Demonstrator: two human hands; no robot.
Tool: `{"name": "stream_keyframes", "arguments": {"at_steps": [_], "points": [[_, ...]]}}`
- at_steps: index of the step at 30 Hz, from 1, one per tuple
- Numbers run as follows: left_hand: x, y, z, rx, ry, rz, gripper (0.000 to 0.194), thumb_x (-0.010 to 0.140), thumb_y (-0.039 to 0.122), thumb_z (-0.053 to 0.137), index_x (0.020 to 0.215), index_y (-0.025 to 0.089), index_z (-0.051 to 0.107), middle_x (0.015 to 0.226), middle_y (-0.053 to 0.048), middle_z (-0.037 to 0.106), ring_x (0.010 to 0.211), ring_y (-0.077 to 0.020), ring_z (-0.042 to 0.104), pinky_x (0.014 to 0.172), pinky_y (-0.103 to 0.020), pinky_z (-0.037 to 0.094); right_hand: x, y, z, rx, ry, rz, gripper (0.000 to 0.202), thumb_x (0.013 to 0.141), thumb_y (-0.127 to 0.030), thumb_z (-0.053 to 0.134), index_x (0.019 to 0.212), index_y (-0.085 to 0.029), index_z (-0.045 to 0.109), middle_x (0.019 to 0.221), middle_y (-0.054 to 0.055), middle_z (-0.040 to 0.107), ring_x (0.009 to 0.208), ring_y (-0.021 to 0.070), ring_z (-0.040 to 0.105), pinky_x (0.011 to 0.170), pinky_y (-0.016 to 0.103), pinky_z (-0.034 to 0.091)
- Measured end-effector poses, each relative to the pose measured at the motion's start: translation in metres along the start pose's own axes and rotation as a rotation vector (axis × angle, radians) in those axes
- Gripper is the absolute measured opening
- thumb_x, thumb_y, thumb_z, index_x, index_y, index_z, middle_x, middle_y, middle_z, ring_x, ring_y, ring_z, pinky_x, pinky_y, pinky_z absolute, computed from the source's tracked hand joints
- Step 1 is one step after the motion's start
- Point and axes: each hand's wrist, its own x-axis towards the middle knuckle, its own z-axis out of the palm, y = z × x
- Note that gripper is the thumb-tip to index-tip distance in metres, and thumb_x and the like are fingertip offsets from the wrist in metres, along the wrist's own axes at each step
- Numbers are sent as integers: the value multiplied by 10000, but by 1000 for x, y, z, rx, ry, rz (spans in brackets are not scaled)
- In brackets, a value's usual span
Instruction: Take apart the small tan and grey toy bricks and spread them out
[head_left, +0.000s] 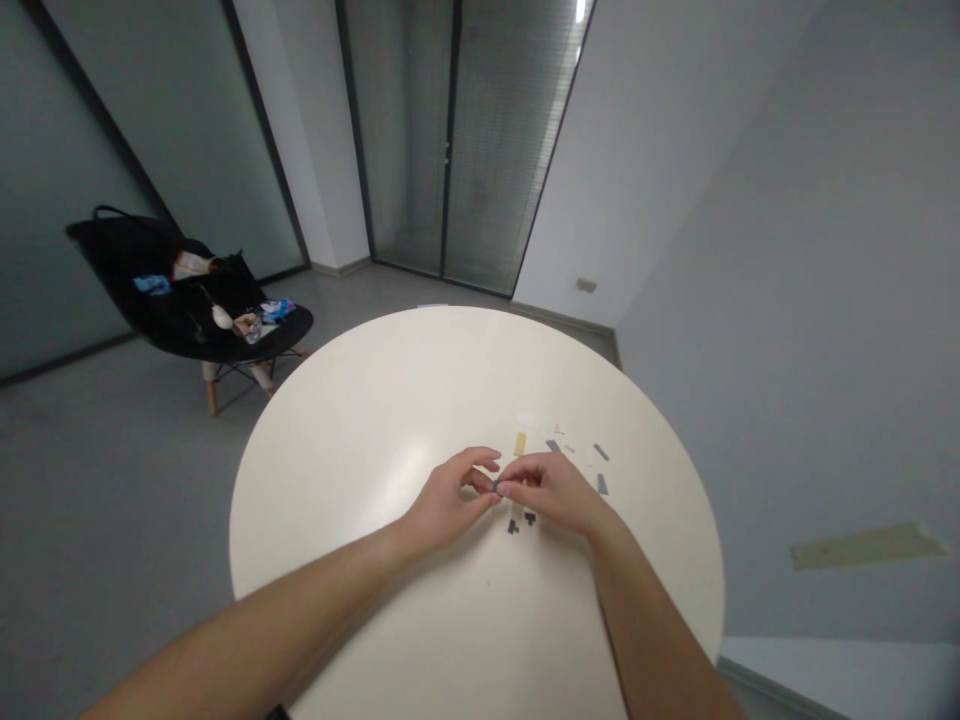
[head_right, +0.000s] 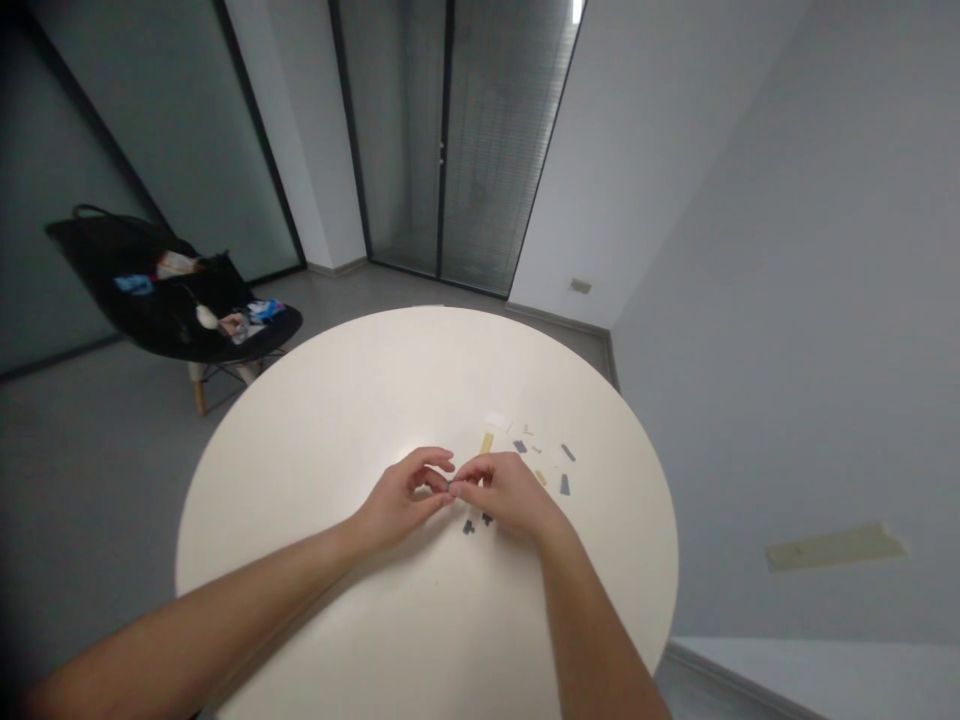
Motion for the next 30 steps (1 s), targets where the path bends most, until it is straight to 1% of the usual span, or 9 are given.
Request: {"name": "stream_keyframes", "arguments": {"at_steps": [3,7,12,16,18,21,24,28,30], "points": [[-2,0,1,23,25,14,447,789,169,668,1196,241,498,1147,-61,553,746,-86,639,785,-285,530,-1,0,0,21,-13,10,201,751,-348,654,799,-176,745,566,-18,574,498,80,400,467,206,283],[-2,-1,2,36,13,44,437,804,160,652,1201,253,494,1162,-62,532,765,-83,639,824,-301,526,-2,0,-2,35,-16,14,192,725,-319,675,832,-175,744,534,-32,526,483,77,371,449,203,264],[-1,-4,2,43,13,63,432,805,130,640,1195,250,498,1126,-50,532,793,-90,641,832,-301,523,-3,2,-4,45,-20,-17,157,703,-295,697,805,-178,721,495,-61,446,468,67,312,440,201,225],[-1,-6,3,43,15,62,452,792,116,649,1196,248,495,1101,-45,538,798,-95,645,821,-299,522,-4,2,-2,74,-39,14,152,705,-303,690,778,-170,690,457,-85,367,446,63,294,436,200,208],[-1,-5,3,39,18,55,451,790,119,651,1194,246,497,1098,-47,540,800,-98,646,822,-303,522,-4,2,-1,90,-38,18,155,701,-306,688,773,-168,684,453,-87,363,441,62,300,436,199,214],[-1,-4,3,36,23,45,444,789,119,648,1189,239,498,1089,-48,544,797,-100,647,827,-309,522,-4,3,-3,124,-7,34,187,690,-327,697,777,-162,686,458,-76,410,436,65,342,441,201,253],[-1,-3,1,45,24,34,433,787,111,638,1179,233,503,1086,-47,541,783,-98,641,812,-302,525,-5,8,-12,197,104,53,249,662,-366,725,787,-155,682,495,-48,494,459,80,405,457,211,309],[-2,-4,-1,90,18,44,365,788,117,627,1131,213,546,1034,-43,549,763,-101,622,782,-290,524,-8,29,-32,289,381,67,323,636,-417,747,809,-150,689,685,34,645,549,110,503,496,233,377],[-2,-5,-2,121,12,60,333,794,127,622,1112,209,565,1018,-44,558,763,-104,614,791,-291,519,-11,43,-45,292,521,127,364,640,-437,739,849,-142,700,635,26,629,497,101,464,460,237,346]]}}
